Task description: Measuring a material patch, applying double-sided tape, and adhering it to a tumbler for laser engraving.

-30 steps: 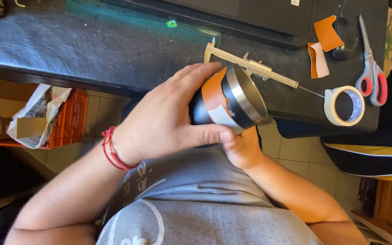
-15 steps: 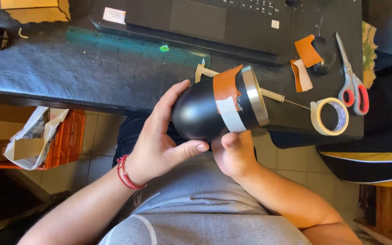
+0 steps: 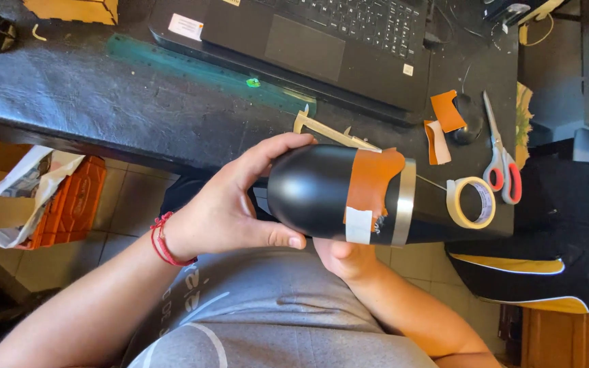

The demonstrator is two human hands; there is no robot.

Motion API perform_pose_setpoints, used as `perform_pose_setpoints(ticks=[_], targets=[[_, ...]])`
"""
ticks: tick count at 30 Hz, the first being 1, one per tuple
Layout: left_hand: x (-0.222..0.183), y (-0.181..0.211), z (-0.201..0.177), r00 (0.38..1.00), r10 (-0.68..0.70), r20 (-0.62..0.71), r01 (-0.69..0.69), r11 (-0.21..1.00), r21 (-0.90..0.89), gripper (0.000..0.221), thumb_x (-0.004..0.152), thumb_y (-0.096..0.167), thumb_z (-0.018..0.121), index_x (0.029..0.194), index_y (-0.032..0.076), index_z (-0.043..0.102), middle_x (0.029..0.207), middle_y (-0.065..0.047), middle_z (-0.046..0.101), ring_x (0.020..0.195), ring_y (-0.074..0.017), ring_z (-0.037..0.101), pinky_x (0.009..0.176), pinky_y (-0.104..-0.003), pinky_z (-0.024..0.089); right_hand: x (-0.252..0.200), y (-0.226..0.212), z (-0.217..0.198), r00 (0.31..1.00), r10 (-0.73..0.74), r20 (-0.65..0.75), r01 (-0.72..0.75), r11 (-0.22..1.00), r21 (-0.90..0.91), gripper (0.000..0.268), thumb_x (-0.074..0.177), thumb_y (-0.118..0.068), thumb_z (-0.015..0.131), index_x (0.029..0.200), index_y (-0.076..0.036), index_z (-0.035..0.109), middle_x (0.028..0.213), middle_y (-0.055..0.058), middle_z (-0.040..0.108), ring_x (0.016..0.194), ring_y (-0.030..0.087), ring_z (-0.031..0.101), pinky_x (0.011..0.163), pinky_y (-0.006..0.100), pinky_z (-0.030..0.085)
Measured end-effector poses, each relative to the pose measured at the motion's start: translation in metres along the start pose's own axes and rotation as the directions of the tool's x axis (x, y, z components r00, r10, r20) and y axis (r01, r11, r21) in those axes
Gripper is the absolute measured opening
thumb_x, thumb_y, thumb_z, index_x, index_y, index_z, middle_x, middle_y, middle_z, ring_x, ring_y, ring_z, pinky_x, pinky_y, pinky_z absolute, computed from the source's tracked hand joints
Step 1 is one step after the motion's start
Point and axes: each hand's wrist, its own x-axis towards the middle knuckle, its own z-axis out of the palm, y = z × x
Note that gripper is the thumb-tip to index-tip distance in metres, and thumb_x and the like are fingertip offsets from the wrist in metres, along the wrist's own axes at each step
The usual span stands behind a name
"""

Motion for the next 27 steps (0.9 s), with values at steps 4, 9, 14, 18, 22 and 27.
perform_pose_setpoints(ticks=[4,9,14,18,22,27], targets=[[-0.002,0.004,0.000,0.999,0.023,-0.033,-0.019,0.992,0.126,0.095,0.068,0.044,0.083,0.145,0.007,0.040,0.146,-0.011,0.051,0.135,-0.0217,0.052,0.116,-0.036,0.040,0.000,-0.001,0.001,0.999,0.021,-0.034,-0.022,1.000,-0.020,0.093,0.088,-0.040,0.087,0.154,-0.014,0.026,0.148,0.007,0.046,0.139,0.026,0.045,0.124,0.046,0.034],[-0.005,0.004,-0.003,0.997,0.037,-0.060,-0.020,0.962,0.271,0.098,0.065,0.052,0.082,0.144,0.010,0.042,0.143,-0.010,0.055,0.131,-0.0234,0.055,0.112,-0.037,0.041,-0.001,-0.005,0.005,0.997,0.035,-0.071,-0.038,0.998,-0.042,0.100,0.087,-0.041,0.087,0.156,-0.018,0.019,0.151,0.006,0.042,0.141,0.025,0.042,0.125,0.046,0.031],[-0.011,-0.001,-0.015,0.995,0.074,-0.067,-0.045,0.932,0.361,0.095,0.067,0.054,0.080,0.142,0.008,0.046,0.140,-0.012,0.056,0.127,-0.0253,0.057,0.110,-0.038,0.043,0.002,0.000,0.007,0.997,0.043,-0.059,-0.044,0.999,-0.005,0.106,0.086,-0.043,0.086,0.158,-0.021,0.012,0.153,0.005,0.038,0.142,0.024,0.039,0.126,0.046,0.029],[-0.022,-0.001,-0.035,0.995,0.046,-0.084,-0.013,0.936,0.352,0.093,0.067,0.050,0.084,0.142,0.011,0.046,0.141,-0.011,0.056,0.128,-0.0241,0.057,0.109,-0.036,0.046,0.007,0.000,0.007,0.998,0.055,-0.043,-0.054,0.998,0.026,0.104,0.082,-0.036,0.089,0.156,-0.020,0.017,0.150,0.009,0.042,0.139,0.025,0.042,0.124,0.045,0.031],[-0.035,-0.009,-0.057,0.998,-0.050,-0.043,0.061,0.949,0.310,0.088,0.071,0.044,0.084,0.144,0.016,0.044,0.145,-0.006,0.054,0.128,-0.0195,0.057,0.101,-0.033,0.049,0.000,0.018,-0.022,0.978,0.178,-0.111,-0.209,0.880,-0.427,0.122,0.064,-0.036,0.084,0.158,-0.008,0.011,0.150,0.015,0.041,0.136,0.025,0.046,0.118,0.041,0.033],[-0.043,-0.020,-0.070,0.985,-0.043,-0.166,0.080,0.971,0.225,0.094,0.059,0.019,0.096,0.142,0.006,0.052,0.136,-0.018,0.060,0.120,-0.0300,0.059,0.095,-0.040,0.053,0.017,0.036,-0.045,0.991,0.126,-0.037,-0.122,0.783,-0.609,0.123,0.050,-0.018,0.094,0.153,-0.005,0.029,0.136,0.009,0.051,0.122,0.019,0.052,0.112,0.038,0.040]])
